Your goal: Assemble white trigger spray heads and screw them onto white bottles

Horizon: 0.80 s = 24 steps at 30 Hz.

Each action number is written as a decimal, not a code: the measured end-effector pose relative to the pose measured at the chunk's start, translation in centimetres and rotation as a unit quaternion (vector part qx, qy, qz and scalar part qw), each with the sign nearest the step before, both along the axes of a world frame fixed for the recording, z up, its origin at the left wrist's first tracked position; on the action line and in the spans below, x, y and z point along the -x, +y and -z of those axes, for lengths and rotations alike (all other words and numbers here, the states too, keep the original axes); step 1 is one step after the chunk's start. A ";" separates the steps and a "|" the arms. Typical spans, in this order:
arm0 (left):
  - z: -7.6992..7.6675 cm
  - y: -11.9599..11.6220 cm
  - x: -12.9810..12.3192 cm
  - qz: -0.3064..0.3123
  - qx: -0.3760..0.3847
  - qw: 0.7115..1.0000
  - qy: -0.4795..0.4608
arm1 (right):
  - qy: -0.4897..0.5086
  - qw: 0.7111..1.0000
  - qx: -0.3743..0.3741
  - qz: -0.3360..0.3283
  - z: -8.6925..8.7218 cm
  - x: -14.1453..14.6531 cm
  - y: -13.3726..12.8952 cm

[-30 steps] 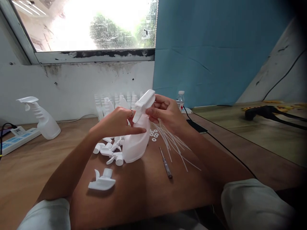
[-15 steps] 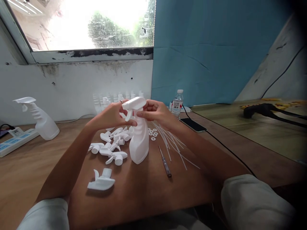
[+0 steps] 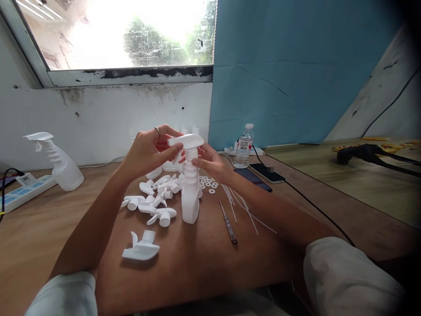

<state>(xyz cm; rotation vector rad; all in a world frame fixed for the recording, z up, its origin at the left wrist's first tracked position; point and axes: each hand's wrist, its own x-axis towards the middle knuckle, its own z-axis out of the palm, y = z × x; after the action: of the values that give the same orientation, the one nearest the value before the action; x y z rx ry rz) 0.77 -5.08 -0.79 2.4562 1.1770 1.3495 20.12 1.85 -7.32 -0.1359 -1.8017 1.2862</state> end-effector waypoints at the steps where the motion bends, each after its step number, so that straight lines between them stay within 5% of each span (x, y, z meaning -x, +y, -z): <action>1: 0.0 0.0 0.0 -0.002 -0.001 1.000 0.000 | -0.026 0.999 0.004 -0.044 0.0 -0.2 0.2; 4: -0.1 -0.2 0.0 -0.009 -0.010 1.000 -0.003 | -0.094 0.992 0.011 -0.081 0.1 -0.7 0.6; 9: -0.3 -0.7 0.0 -0.003 -0.014 1.000 0.004 | -0.088 0.996 0.017 0.018 -0.1 -0.2 -0.5; 21: -0.4 -0.4 0.6 0.032 0.024 0.999 -0.015 | 0.046 0.987 0.128 -0.084 1.1 1.6 -2.4; 24: -0.4 -0.4 0.5 0.045 0.035 0.998 -0.021 | 0.040 0.992 0.121 -0.017 1.2 1.9 -2.5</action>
<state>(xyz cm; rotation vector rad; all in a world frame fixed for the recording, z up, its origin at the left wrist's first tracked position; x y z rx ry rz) 0.25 -5.48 -0.35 2.3909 1.0730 1.3061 18.18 -0.67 -8.48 -0.1862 -1.5816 1.5110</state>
